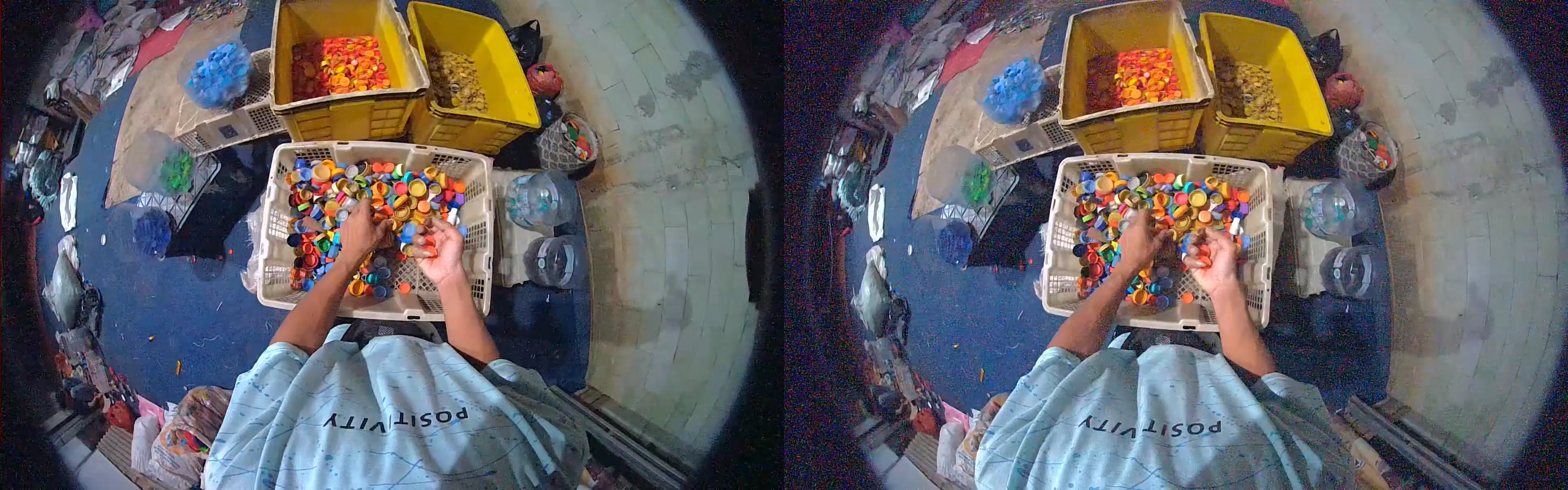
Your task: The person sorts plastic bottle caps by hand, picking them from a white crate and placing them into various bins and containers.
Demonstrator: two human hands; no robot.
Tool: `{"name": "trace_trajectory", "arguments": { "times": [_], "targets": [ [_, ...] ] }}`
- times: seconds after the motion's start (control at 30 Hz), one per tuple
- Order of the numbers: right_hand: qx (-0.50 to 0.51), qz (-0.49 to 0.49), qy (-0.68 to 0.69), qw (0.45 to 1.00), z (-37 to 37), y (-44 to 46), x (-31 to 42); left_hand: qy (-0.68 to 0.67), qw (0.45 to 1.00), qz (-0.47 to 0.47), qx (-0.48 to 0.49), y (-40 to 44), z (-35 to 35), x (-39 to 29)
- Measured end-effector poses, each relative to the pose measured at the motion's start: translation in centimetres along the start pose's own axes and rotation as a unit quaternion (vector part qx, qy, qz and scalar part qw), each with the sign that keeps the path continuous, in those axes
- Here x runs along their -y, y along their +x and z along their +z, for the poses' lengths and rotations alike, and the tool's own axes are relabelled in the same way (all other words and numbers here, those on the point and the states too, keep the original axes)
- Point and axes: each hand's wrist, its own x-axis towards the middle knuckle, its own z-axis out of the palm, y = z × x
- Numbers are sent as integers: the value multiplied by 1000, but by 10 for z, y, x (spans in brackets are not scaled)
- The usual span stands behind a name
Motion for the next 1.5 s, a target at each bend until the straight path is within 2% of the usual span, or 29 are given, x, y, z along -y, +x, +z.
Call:
{"name": "trace_trajectory", "arguments": {
  "times": [0.07, 0.2, 0.5, 0.53, 0.57, 0.6, 0.63, 0.67, 0.73, 0.8, 0.83, 0.87, 1.0, 1.1, 1.13, 1.17, 1.2, 1.23, 1.3, 1.33, 1.37, 1.47, 1.5],
  "targets": [
    [-13, -6, -4, 1000, -1, -2, -2, 36, 999, -4, 21, 2, 2, -2],
    [-18, -2, 4, 1000, -4, -4, -3, 44, 996, -71, 40, 6, 1, -13],
    [-27, -22, 6, 999, -7, -2, -8, -69, 992, -100, -34, 4, 15, 0],
    [-35, -30, 11, 999, -9, 0, -10, -218, 964, -149, -6, 3, 10, -4],
    [-42, -38, 16, 998, -9, 1, -11, -362, 912, -193, 21, 2, 2, -7],
    [-44, -30, 28, 998, -9, 2, -12, -495, 837, -228, 48, 2, -7, -10],
    [-45, -21, 39, 998, -9, 2, -13, -548, 785, -281, 71, 2, -12, -6],
    [-45, -12, 50, 998, -9, 3, -15, -681, 662, -293, 111, -5, -15, 5],
    [-36, -1, 40, 999, -7, 6, -19, -716, 612, -331, 58, -11, -27, -9],
    [-28, 9, 34, 999, -3, 7, -24, -724, 614, -310, 49, -20, -38, -17],
    [6, 17, 39, 999, -5, 12, -28, -750, 577, -317, 52, -22, -35, -12],
    [-2, 27, 42, 999, -9, 15, -30, -776, 539, -324, 56, -23, -33, -7],
    [-15, 45, 61, 997, 8, 22, -37, -774, 509, -375, -27, -20, -43, -25],
    [-30, 39, 53, 997, 18, 41, -32, -847, 430, -312, 37, -1, -41, -8],
    [-8, 0, 38, 999, 32, 51, -24, -810, 461, -361, -24, 21, -55, -29],
    [37, -11, 55, 998, 50, 65, -12, -834, 435, -341, -12, 47, -55, -23],
    [81, -23, 73, 994, 88, 72, 5, -844, 469, -261, 18, 80, -61, -23],
    [131, -69, 80, 986, 129, 74, 23, -839, 451, -292, -89, 107, -111, -85],
    [212, -101, 83, 968, 174, 103, 63, -880, 451, -147, 35, 161, -136, -77],
    [210, -108, 79, 969, 193, 106, 76, -841, 539, -46, -11, 175, -150, -94],
    [207, -115, 75, 969, 211, 108, 89, -840, 518, -158, -44, 192, -159, -89],
    [103, -153, 67, 981, 211, 98, 95, -824, 539, -172, -20, 182, -169, -80],
    [71, -170, 60, 981, 197, 101, 92, -813, 545, -199, -50, 167, -169, -77]
  ]
}}
